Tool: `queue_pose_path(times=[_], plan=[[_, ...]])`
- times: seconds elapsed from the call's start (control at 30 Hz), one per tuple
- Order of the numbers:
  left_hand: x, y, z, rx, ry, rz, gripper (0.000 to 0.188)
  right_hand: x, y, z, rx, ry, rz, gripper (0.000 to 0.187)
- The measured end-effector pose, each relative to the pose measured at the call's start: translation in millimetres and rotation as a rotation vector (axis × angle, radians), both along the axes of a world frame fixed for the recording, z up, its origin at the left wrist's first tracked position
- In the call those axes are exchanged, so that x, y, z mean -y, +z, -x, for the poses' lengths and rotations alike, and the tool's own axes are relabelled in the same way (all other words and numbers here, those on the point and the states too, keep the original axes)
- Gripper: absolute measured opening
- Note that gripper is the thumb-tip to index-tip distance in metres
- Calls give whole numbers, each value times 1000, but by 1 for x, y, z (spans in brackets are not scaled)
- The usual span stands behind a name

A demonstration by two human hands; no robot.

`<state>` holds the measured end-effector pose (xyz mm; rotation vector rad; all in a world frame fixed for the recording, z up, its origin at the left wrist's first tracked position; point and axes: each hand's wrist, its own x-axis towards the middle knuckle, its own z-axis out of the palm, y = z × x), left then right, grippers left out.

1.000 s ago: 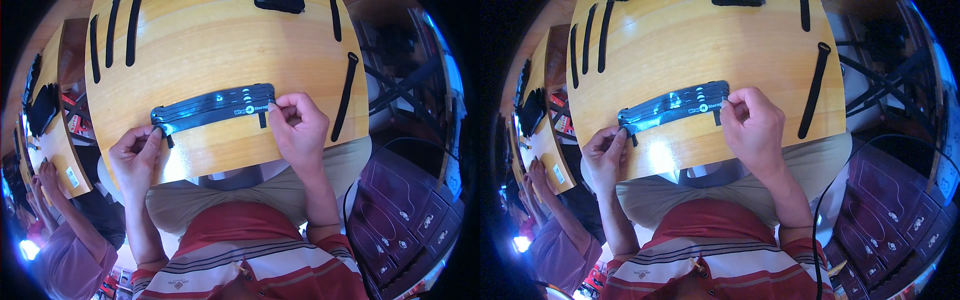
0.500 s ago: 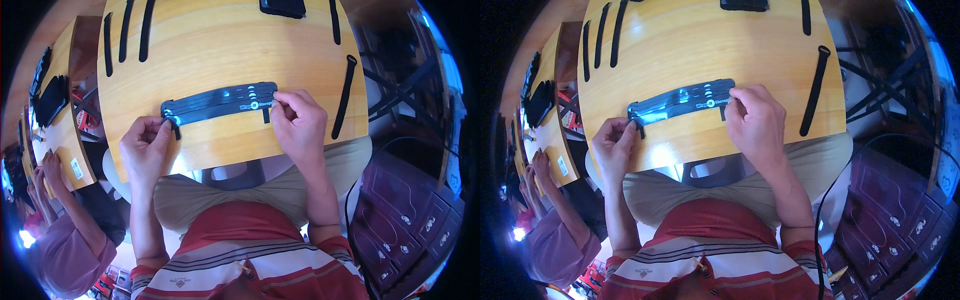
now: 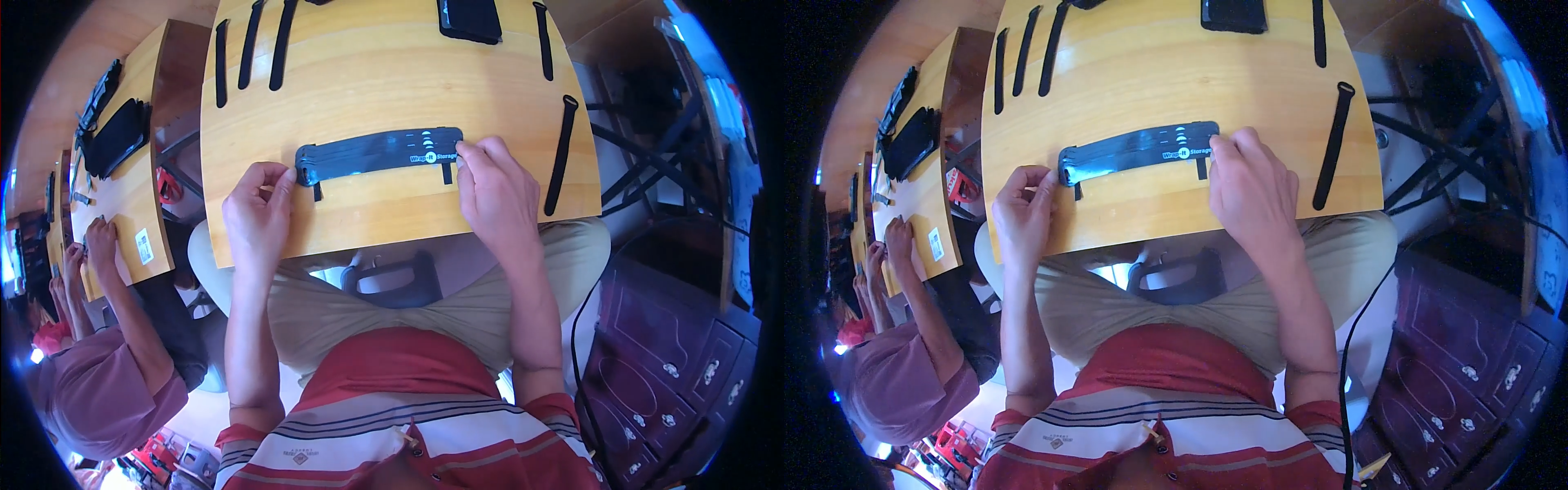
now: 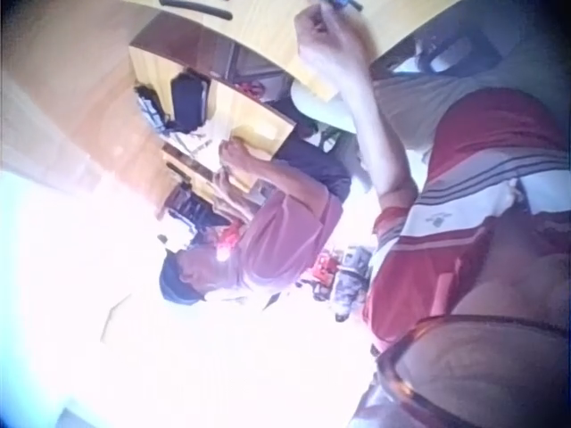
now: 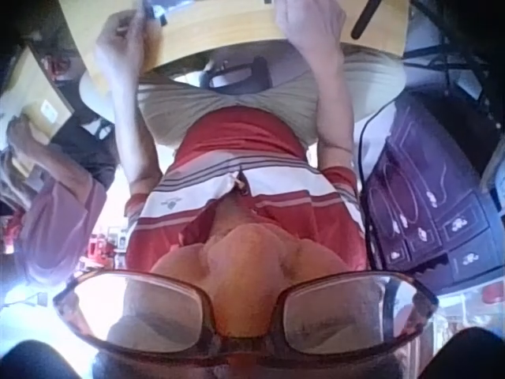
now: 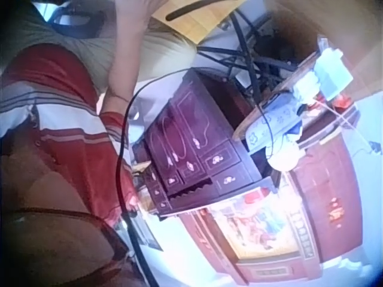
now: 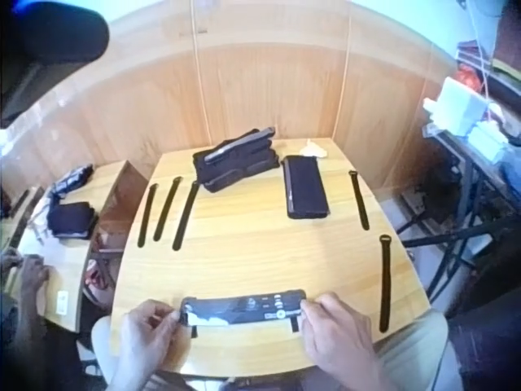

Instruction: The recorder is inspecting, sorting, and stacking black watch straps on a wooden table.

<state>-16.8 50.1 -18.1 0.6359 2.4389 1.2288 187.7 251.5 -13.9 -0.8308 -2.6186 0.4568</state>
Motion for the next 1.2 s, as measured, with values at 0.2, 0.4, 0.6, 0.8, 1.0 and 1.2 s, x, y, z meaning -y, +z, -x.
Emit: queue_pose_path(times=[0.2, 0.4, 0.6, 0.8, 1.0, 1.2], plan=[[-16, 3, -32, -864, -413, 57, 36, 18, 7, 11, 136, 7, -199, 26], [-26, -5, -49, -798, -662, 196, 56, 38, -16, 22, 73, 271, -150, 47], [4, 0, -33, -792, -632, 290, 61, 37, -11, 16, 122, 320, -79, 52], [29, 5, -19, -714, -633, 376, 62, 34, -13, 7, 151, 302, -49, 54], [-7, 7, 28, -728, -203, 94, 39, 33, -20, 8, 54, 330, -43, 55], [-64, -4, 70, -829, -147, 258, 37, 76, -9, -19, -297, 505, -125, 42]])
